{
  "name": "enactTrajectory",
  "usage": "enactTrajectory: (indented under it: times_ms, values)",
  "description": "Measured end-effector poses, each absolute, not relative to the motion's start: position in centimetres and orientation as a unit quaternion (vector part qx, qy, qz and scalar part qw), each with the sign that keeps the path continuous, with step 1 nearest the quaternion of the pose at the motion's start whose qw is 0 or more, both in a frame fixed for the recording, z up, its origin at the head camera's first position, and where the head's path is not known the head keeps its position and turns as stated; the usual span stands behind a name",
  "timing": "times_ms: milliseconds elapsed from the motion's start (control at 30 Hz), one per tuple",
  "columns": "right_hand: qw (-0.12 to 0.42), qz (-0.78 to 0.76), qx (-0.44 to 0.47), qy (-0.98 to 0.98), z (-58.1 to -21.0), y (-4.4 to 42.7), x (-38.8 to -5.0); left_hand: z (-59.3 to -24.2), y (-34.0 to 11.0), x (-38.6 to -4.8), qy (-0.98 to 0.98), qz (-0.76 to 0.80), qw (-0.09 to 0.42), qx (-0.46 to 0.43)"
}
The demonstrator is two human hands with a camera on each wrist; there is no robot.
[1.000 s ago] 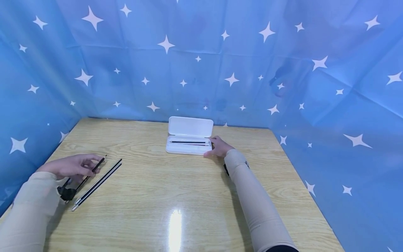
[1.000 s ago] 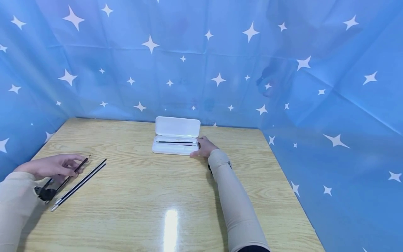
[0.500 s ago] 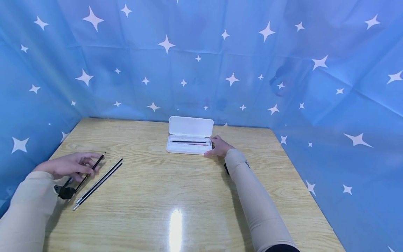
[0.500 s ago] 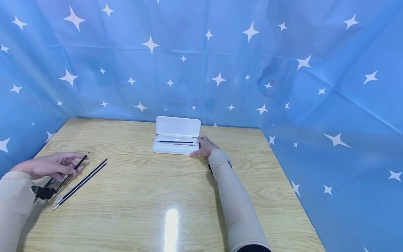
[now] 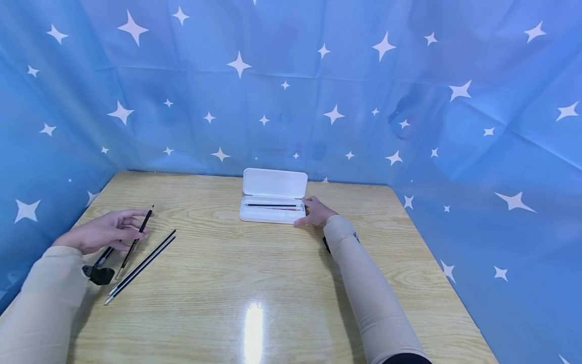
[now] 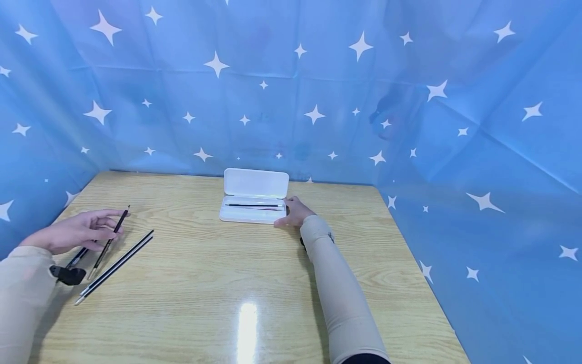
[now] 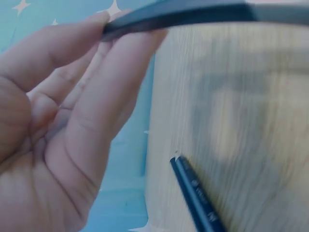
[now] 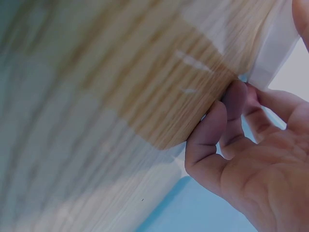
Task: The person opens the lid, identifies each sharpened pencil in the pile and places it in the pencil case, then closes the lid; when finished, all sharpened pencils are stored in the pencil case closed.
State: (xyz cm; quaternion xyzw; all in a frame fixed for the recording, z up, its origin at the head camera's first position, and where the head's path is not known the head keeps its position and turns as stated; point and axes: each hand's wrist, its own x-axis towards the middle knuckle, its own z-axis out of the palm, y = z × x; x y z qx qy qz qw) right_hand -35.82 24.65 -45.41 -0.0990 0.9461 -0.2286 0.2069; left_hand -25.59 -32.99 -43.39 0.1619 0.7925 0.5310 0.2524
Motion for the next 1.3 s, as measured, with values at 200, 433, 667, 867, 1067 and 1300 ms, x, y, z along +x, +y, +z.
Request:
enactTrajectory:
  times_ms: [200,433,667,867,1067,1300]
  values:
    - [0.207,-0.229,-0.099,0.946,-45.4,24.7,-35.8,-43.9,-32.1,-25.6,0.791,0.548,0.222,0.155]
    - [0.204,-0.227,-0.103,0.947,-45.2,24.5,-35.5,-43.6,-30.8,-25.8,0.79,0.563,0.189,0.155]
    - [0.204,-0.227,-0.102,0.947,-45.2,24.5,-35.5,-42.8,-29.5,-26.4,0.798,0.561,0.161,0.147]
    - [0.201,-0.227,-0.097,0.948,-45.4,24.7,-35.6,-42.4,-28.2,-27.4,0.813,0.549,0.13,0.145]
    - [0.202,-0.231,-0.104,0.946,-45.3,24.6,-35.2,-42.0,-27.1,-27.8,0.82,0.544,0.093,0.15]
    - [0.198,-0.23,-0.106,0.947,-44.8,24.4,-34.9,-42.2,-26.5,-28.3,0.83,0.535,0.029,0.158]
